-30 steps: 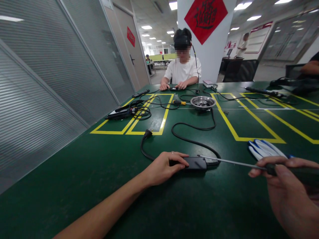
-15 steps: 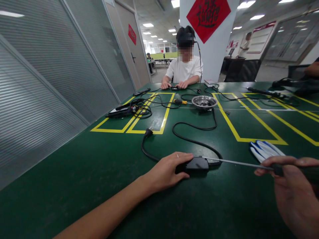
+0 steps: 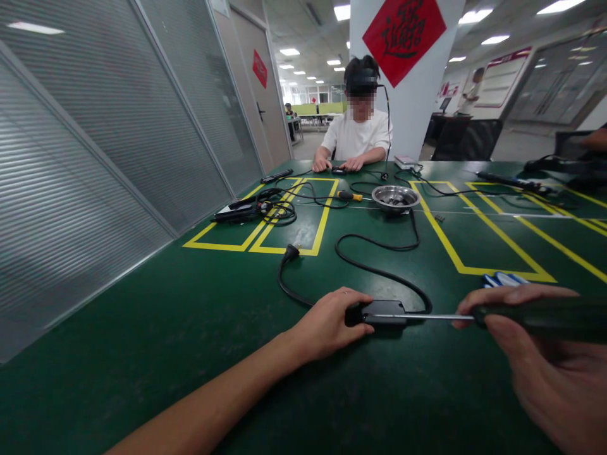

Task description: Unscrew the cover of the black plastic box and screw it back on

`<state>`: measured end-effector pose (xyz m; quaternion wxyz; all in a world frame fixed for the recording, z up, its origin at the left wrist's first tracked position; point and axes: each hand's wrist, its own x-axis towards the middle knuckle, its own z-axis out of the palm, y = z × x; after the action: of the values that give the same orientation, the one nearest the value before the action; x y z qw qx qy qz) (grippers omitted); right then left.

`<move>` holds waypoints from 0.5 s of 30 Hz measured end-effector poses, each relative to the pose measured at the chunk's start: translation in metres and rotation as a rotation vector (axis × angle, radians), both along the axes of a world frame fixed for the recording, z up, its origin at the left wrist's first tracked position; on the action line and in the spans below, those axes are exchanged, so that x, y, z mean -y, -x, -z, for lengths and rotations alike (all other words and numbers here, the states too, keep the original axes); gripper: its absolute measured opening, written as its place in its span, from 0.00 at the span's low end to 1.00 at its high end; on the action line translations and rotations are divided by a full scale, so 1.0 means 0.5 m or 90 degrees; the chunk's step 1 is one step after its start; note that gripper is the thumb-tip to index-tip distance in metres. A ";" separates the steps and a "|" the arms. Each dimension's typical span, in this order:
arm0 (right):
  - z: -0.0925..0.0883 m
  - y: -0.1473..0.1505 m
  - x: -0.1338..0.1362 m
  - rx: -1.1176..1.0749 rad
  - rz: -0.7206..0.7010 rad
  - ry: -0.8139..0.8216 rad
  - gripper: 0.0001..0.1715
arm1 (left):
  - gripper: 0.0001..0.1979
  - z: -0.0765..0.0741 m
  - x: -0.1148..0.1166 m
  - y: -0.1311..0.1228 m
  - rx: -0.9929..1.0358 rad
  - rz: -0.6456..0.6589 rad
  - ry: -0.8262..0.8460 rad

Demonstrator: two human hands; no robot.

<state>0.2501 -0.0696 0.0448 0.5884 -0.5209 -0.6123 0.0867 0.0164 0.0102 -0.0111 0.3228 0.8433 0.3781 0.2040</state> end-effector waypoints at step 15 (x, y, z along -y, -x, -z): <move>-0.135 0.060 -0.065 0.175 -0.151 0.105 0.14 | 0.23 0.007 -0.003 0.001 0.012 -0.001 -0.018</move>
<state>0.2202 -0.0372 0.1122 0.4405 -0.4983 -0.7348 0.1331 0.0160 0.0115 -0.0148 0.3144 0.8456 0.3727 0.2175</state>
